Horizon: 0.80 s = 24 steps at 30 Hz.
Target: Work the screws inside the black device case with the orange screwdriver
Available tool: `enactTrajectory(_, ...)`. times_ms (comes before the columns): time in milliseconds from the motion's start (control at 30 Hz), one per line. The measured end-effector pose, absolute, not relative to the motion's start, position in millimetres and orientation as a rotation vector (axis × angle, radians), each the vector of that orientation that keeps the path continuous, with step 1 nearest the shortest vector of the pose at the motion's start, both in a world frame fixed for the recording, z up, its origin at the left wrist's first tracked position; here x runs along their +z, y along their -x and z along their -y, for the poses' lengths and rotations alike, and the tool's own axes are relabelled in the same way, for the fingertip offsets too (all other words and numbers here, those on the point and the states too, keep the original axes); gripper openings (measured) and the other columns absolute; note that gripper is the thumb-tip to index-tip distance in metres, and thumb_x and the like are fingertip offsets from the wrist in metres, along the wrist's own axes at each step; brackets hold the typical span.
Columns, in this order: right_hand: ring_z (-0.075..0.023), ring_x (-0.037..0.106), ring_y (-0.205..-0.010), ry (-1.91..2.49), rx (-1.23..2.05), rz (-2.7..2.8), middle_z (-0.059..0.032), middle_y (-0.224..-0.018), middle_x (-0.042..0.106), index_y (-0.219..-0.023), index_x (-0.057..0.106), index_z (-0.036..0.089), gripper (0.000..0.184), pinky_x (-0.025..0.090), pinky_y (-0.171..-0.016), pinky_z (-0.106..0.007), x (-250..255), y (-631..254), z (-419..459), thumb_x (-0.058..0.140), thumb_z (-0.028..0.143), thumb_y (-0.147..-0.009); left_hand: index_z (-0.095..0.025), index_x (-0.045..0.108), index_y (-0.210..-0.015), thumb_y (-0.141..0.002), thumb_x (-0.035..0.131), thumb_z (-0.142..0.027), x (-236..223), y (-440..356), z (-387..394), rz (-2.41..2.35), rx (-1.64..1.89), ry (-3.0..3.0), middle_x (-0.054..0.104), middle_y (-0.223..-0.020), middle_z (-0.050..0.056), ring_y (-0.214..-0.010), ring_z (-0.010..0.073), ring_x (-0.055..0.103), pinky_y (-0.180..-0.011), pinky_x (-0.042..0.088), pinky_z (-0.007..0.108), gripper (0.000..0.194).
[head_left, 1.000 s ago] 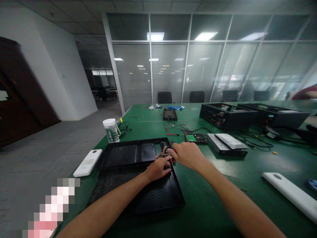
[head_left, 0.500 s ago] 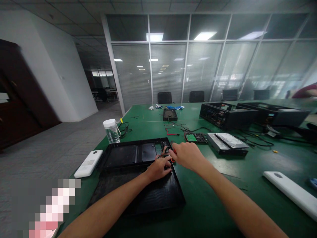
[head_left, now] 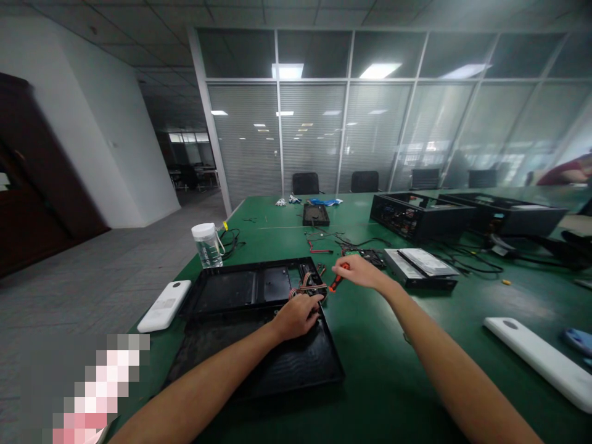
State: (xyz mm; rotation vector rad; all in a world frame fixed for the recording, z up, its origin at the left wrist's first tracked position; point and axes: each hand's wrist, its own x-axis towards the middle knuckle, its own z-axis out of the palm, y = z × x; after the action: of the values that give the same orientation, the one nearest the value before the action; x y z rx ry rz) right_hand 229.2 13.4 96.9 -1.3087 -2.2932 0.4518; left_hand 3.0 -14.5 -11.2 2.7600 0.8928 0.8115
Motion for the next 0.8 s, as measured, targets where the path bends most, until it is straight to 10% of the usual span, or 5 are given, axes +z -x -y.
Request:
enactTrajectory(100, -0.0084, 0.032, -0.035, 1.119, 1.111, 1.617, 0.0085, -0.04, 0.035, -0.064, 0.053, 0.016, 0.027, 0.029, -0.038, -0.021, 57.7, -256.6, -35.2, 0.05, 0.041, -0.073, -0.015, 0.038, -0.123, -0.086, 0.045, -0.021, -9.3, -2.1, 16.0, -0.839, 0.829, -2.843, 0.059, -0.094, 0.008, -0.089, 0.0196, 0.054, -0.083, 0.041, 0.034, 0.038)
enactTrajectory(233, -0.0069, 0.023, -0.031, 1.005, 1.128, 1.292, 0.0115, -0.04, 0.021, -0.064, 0.04, 0.021, 0.031, 0.029, -0.034, -0.019, 17.6, -270.4, -48.7, 0.035, 0.047, -0.08, -0.017, 0.052, -0.104, -0.088, 0.038, -0.02, -8.6, -2.6, 17.0, -0.57, 0.671, -3.055, 0.059, -0.085, 0.008, -0.083, 0.0191, 0.054, -0.078, 0.041, 0.032, 0.021)
enactTrajectory(600, -0.0061, 0.042, -0.045, 0.857, 1.123, 1.132, 0.0067, -0.058, 0.043, -0.069, 0.042, 0.021, 0.034, 0.036, -0.038, -0.016, 35.8, -256.4, -51.7, 0.066, 0.044, -0.066, -0.02, 0.056, -0.089, -0.09, 0.037, -0.031, 6.1, -4.7, 25.2, -0.257, 0.524, -3.3, 0.058, -0.083, 0.009, -0.076, 0.0186, 0.053, -0.072, 0.041, 0.033, 0.022)
enactTrajectory(800, -0.0105, 0.05, -0.049, 1.063, 0.794, 2.038, 0.0031, -0.054, 0.05, -0.076, 0.057, 0.017, 0.033, 0.041, -0.047, -0.023, 45.8, -209.3, 38.5, 0.041, 0.044, -0.087, -0.017, 0.057, -0.082, -0.087, 0.041, -0.028, 43.4, 14.9, 8.2, -0.844, 0.462, -3.252, 0.058, -0.081, 0.01, -0.077, 0.0209, 0.056, -0.071, 0.042, 0.033, 0.02)
